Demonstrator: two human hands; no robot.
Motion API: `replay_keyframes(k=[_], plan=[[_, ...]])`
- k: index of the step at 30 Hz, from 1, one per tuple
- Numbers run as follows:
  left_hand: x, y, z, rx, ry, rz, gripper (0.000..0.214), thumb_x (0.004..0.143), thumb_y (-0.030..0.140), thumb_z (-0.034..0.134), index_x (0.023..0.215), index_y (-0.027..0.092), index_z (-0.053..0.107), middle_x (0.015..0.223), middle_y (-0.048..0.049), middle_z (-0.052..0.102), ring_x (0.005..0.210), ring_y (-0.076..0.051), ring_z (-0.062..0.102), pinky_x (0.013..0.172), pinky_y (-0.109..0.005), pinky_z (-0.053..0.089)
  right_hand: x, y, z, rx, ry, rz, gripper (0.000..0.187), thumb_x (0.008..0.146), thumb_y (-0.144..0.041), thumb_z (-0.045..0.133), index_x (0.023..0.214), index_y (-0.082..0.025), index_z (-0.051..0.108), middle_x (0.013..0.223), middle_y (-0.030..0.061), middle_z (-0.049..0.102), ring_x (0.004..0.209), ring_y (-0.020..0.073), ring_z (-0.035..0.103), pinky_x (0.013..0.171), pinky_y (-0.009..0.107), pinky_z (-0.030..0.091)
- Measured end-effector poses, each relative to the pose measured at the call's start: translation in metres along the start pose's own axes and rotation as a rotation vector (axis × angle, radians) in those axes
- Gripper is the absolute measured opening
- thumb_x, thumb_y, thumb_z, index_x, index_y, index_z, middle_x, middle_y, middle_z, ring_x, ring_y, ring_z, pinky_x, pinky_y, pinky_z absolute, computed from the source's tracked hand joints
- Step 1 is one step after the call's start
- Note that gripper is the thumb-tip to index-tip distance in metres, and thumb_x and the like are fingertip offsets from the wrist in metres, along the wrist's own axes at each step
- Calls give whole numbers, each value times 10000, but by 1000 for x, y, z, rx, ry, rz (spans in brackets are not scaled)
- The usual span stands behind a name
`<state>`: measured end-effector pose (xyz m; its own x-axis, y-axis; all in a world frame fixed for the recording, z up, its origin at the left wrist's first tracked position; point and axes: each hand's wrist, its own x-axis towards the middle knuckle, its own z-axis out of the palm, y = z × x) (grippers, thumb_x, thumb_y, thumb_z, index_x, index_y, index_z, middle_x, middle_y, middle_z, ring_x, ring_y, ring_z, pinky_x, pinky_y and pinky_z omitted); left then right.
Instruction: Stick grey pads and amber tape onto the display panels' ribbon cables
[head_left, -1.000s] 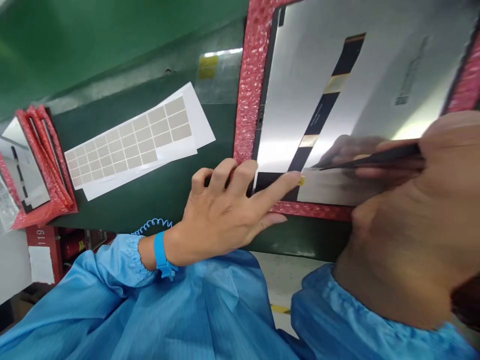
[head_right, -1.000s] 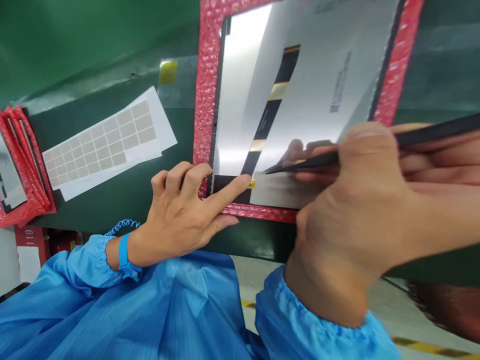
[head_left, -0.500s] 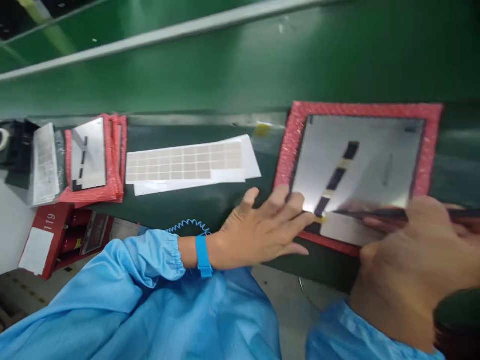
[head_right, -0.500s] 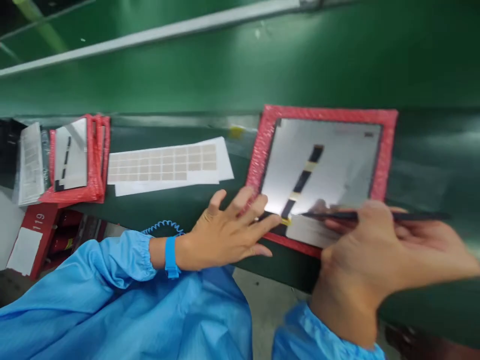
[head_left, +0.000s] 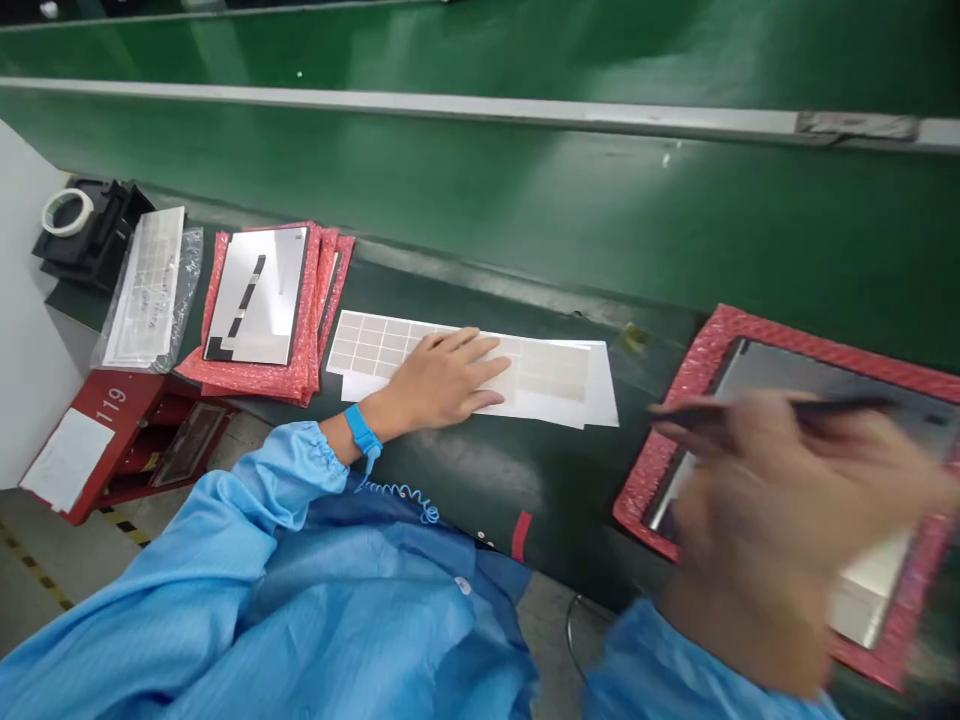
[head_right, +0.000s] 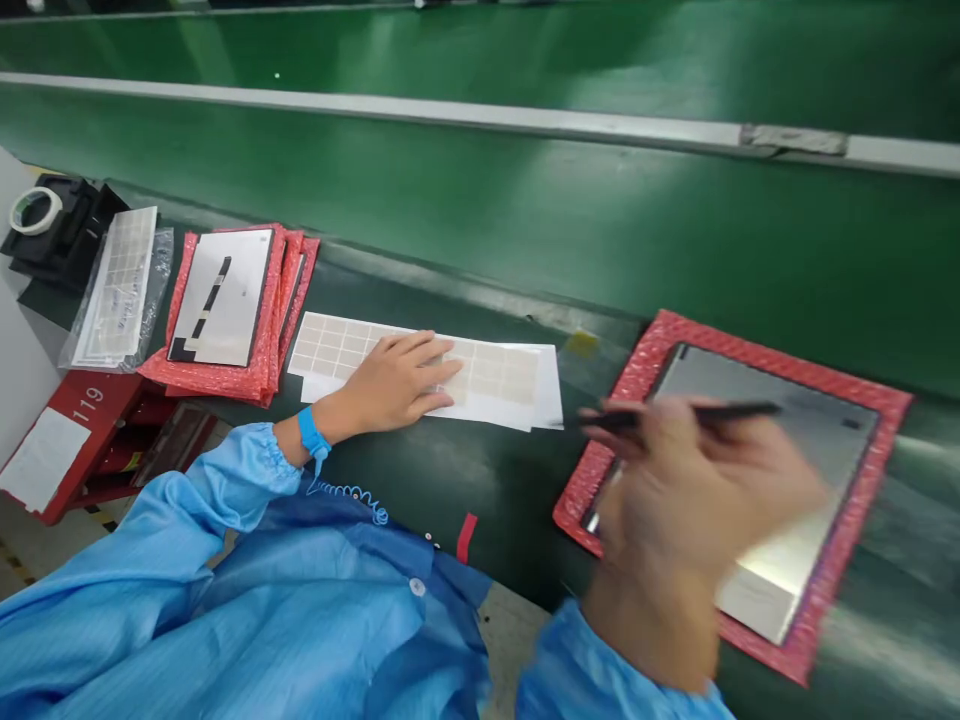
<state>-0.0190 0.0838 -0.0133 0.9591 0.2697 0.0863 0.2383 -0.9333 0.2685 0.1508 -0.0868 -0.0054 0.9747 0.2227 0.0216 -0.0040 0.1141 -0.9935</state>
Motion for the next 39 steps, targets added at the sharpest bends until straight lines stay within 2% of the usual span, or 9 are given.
replay_keyframes(k=[3,5,12,15,20,26,39], plan=[[2,-5,7,15,-16,37,453,1036,441,561,1433,228,607,1585,-75,515,1475,-296,436,1194,-454,347,-8,19,45,-46,-149,37,376,643,-424,785,820,-137,619,752,113,647,604,229,651,486,283,583],[1,-3,8,5,-9,41,465,1038,458,551,1442,234,603,1587,-70,513,1474,-292,435,1198,-447,338,-13,30,57,-76,-180,42,381,671,-431,787,832,-129,618,776,116,659,616,229,658,494,292,587],[5,-1,6,-44,-33,46,463,1019,428,589,1429,216,615,1587,-77,510,1482,-316,433,1202,-478,343,-13,36,45,-162,-152,-9,338,687,-389,767,819,-133,591,740,95,650,543,188,618,474,255,558],[6,0,7,-69,-23,48,452,1024,411,574,1422,202,618,1584,-86,510,1478,-330,440,1190,-497,362,-13,35,47,-188,-149,-41,284,702,-345,745,816,-136,589,750,101,655,562,205,630,469,273,561],[7,2,7,-92,-23,44,436,1031,383,558,1422,199,615,1581,-83,509,1480,-339,445,1179,-512,382,-15,31,50,-193,-140,-83,211,689,-312,718,768,-149,608,708,59,618,575,217,631,460,316,573],[9,3,5,-96,-36,45,439,1019,369,574,1421,196,610,1570,-86,509,1482,-338,445,1205,-508,369,-16,26,52,-183,-141,-80,170,671,-283,714,728,-157,615,692,48,600,569,199,619,451,291,559],[10,1,7,-96,-49,43,462,1014,413,574,1431,216,602,1567,-92,503,1486,-347,439,1196,-517,363,-18,26,52,-220,-155,-89,170,727,-290,711,748,-144,628,705,61,624,571,196,625,445,267,521]])
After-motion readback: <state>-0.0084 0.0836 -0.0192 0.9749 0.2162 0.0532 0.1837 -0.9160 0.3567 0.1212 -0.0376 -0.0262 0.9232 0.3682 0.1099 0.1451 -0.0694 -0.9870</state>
